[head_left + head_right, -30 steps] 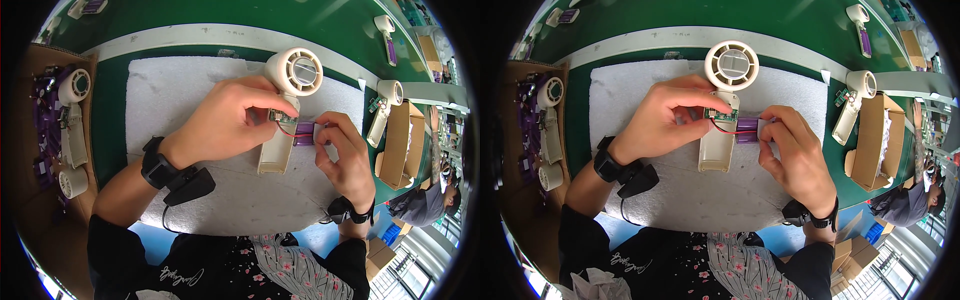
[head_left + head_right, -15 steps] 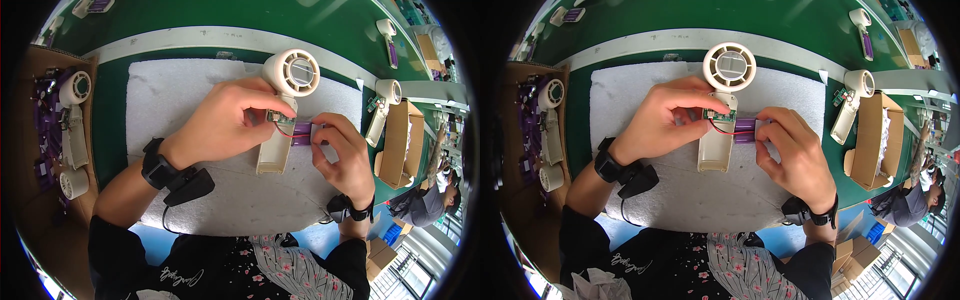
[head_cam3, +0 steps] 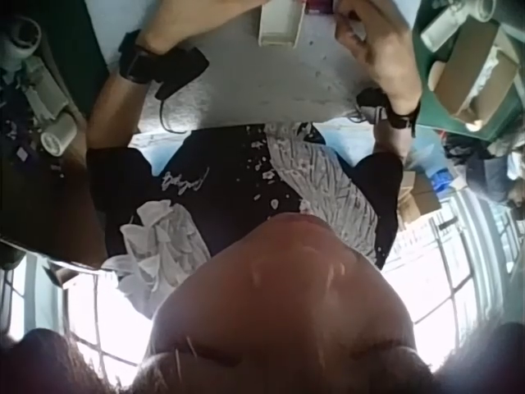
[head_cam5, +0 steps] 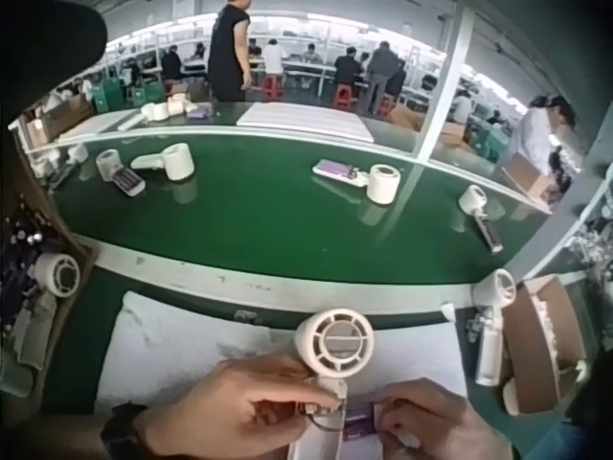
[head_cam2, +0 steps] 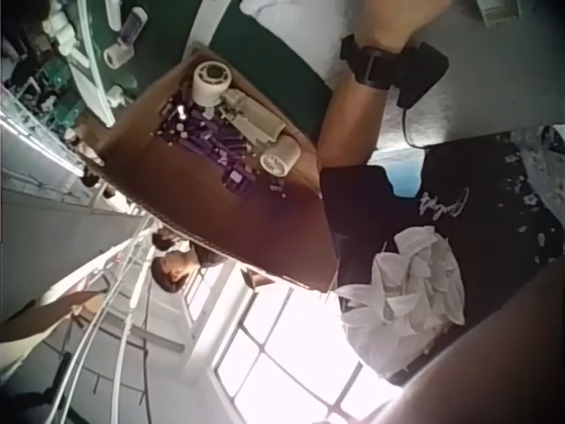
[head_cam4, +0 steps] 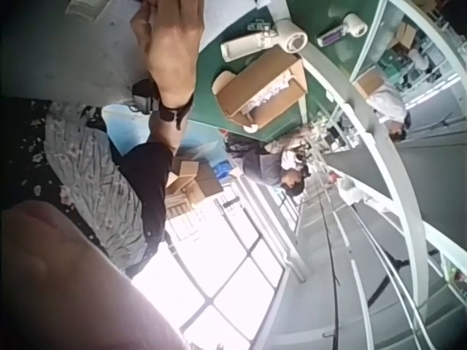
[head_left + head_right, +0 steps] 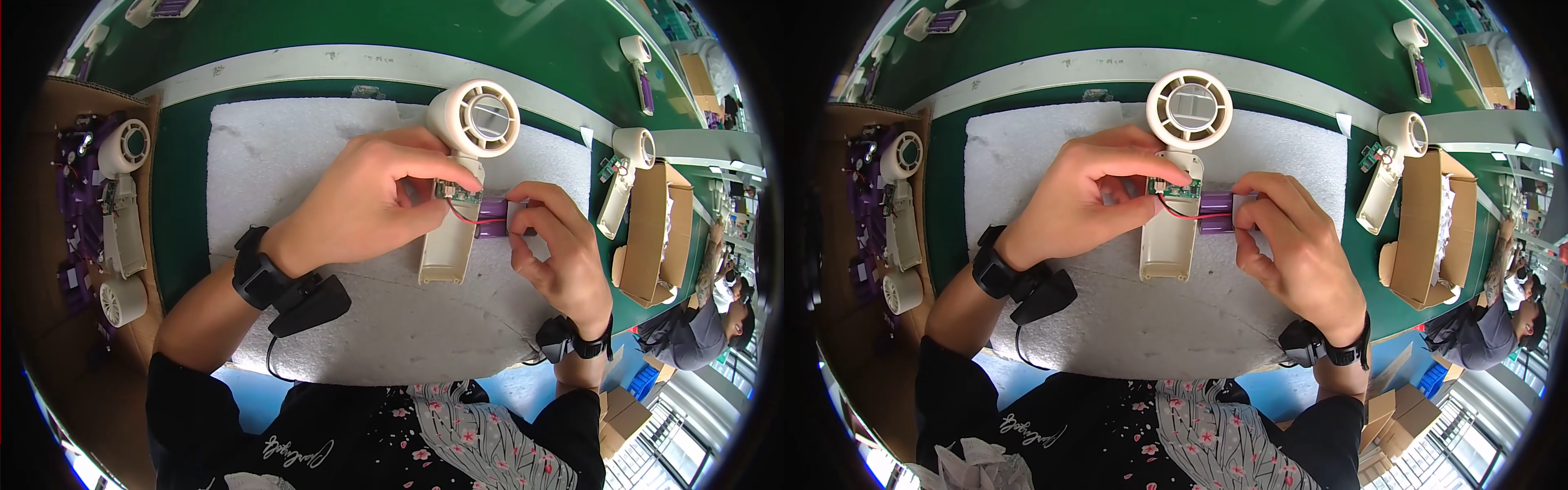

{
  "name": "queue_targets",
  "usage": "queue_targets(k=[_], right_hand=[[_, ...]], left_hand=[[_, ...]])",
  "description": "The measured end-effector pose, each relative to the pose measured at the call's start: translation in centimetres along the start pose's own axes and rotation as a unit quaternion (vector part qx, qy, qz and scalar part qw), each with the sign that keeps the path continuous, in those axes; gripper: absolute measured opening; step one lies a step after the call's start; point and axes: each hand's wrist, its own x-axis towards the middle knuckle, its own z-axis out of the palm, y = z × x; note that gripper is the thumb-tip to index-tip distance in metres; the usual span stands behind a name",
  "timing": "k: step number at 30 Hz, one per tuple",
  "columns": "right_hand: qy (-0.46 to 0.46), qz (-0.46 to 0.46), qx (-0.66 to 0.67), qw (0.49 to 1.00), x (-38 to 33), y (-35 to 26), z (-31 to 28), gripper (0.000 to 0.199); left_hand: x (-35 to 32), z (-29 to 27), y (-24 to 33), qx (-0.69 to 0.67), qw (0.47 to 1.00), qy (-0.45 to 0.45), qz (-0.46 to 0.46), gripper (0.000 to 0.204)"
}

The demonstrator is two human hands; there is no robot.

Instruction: Assembling handheld fans by installing a PCB and batteries into the plastic housing.

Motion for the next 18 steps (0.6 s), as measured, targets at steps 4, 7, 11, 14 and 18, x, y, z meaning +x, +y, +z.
queue_targets(k=[4, 7, 11, 14, 18], right_hand=[[-0.003, 0.007, 0.009, 1.0, -0.03, 0.26, 0.01, 0.023], [-0.008, 0.016, 0.012, 1.0, -0.12, 0.32, -0.31, 0.023], [-0.013, 0.032, 0.026, 0.999, -0.2, 0.39, -0.55, 0.023], [-0.013, 0.039, 0.037, 0.998, -0.17, 0.49, -0.59, 0.023], [-0.003, 0.044, 0.034, 0.998, -0.11, 0.55, -0.6, 0.022]], left_hand=[[-0.19, -0.01, -0.02, -0.002, 1.0, -0.001, -0.009, 0.034], [-0.1, 0.02, 0.03, -0.004, 1.0, -0.003, -0.013, 0.033], [-0.09, -0.04, -0.02, 0.006, 1.0, -0.005, -0.008, 0.033], [-0.09, -0.05, 0.01, 0.006, 1.0, -0.005, -0.008, 0.033], [-0.05, 0.0, -0.06, 0.002, 1.0, -0.005, -0.006, 0.033]])
